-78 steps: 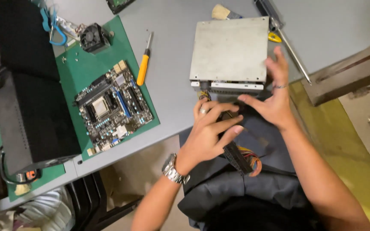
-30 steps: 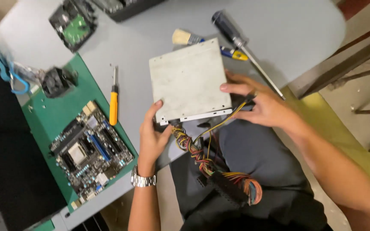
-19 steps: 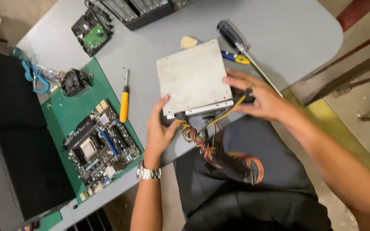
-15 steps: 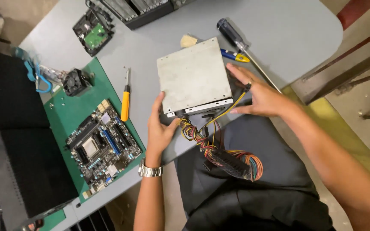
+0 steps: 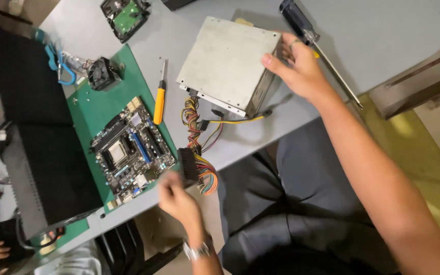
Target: A person is seen working on a computer power supply unit, using a screwdriver to secure the casing and handling the various power cables on a repair bench.
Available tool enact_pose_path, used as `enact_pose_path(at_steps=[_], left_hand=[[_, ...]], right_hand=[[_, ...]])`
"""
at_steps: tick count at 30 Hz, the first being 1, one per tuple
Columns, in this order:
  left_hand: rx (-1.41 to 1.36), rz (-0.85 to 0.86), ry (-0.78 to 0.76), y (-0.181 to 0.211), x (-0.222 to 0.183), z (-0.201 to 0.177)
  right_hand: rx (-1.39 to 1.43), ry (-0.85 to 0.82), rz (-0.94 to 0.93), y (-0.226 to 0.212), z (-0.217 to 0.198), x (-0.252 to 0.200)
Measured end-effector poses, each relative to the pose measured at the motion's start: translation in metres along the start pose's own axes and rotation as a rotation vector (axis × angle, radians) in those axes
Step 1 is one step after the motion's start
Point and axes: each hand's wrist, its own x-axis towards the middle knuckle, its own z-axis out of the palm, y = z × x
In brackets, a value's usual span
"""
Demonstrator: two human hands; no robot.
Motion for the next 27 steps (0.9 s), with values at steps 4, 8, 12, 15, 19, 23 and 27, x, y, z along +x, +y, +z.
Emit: enact_pose_path(at_steps=[4,8,12,15,19,23,27], left_hand=[[0.115,0.209,-0.337,0.041,-0.074,0.005],[-0.085,0.372,-0.440,0.062,-0.065,0.057],[-0.067,0.418,-0.459,0.068,-0.032,0.088],[-0.249,0.430,-0.504,0.056,-0.015,0.097],[-0.775,0.014,-0.683,0.043,-0.001,0.094],[-1.036,-0.050,-0.650,0.071,0.007,0.075],[-0.483,0.350,-0.619,0.065,0.013,0.088]], right_hand=[[-0.048,0.139,0.071,0.017,0.006,-0.025],[-0.105,0.234,0.017,-0.002,0.014,-0.043],[-0.238,0.284,0.064,-0.022,0.024,-0.062],[-0.279,0.249,0.125,-0.043,0.025,-0.068],[-0.247,0.260,0.160,-0.046,0.022,-0.070],[-0.339,0.276,0.195,-0.048,0.025,-0.074],[-0.579,0.275,0.039,-0.061,0.039,-0.082]])
